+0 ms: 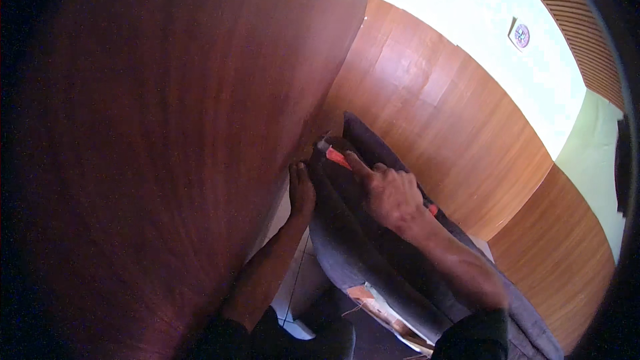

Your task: The person repairs a sofa by cutting fabric with scissors, hammering along the cushion edge with a hammer, turning the sofa upright, and hammering its corner.

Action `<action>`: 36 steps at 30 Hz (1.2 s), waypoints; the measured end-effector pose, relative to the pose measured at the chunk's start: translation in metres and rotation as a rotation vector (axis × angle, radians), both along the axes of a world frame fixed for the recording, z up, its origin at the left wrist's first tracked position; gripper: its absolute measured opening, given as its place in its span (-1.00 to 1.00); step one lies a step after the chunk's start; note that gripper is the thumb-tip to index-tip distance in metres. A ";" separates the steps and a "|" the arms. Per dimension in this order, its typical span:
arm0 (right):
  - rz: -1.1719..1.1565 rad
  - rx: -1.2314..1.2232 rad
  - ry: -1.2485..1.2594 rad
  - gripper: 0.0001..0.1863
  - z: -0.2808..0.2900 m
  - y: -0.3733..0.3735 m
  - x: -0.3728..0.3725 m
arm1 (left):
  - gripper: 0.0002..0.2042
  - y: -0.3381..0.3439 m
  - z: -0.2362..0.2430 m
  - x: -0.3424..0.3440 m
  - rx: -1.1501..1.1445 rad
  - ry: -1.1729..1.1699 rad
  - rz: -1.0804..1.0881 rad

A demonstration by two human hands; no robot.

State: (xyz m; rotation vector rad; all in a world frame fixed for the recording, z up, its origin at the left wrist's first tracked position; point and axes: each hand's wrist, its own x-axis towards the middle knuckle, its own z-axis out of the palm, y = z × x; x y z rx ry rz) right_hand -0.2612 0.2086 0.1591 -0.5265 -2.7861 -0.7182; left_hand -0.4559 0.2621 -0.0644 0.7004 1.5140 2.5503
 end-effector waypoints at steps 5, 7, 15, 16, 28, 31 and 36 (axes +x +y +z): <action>0.054 -0.109 0.199 -0.22 -0.016 0.018 -0.003 | -0.51 -0.012 0.009 0.010 0.035 0.016 -0.015; -0.019 -0.137 0.084 -0.24 -0.014 0.018 -0.003 | -0.52 -0.015 0.011 0.010 -0.022 0.023 0.064; -0.157 -0.072 0.050 -0.33 0.020 -0.002 0.043 | -0.52 -0.061 0.056 0.038 -0.023 0.094 0.036; -0.166 -0.080 0.052 -0.33 0.021 -0.008 0.054 | -0.48 -0.060 0.054 0.036 -0.071 0.229 0.093; -0.160 -0.130 0.602 -0.21 -0.033 -0.077 0.188 | -0.33 -0.064 0.078 0.040 -0.150 0.233 -0.102; -0.322 -0.042 0.281 -0.15 -0.045 -0.069 0.209 | -0.54 -0.095 0.094 0.099 -0.363 0.832 0.428; -0.082 0.013 0.750 -0.18 -0.049 -0.081 0.208 | -0.79 -0.110 0.087 0.136 -0.193 1.089 0.101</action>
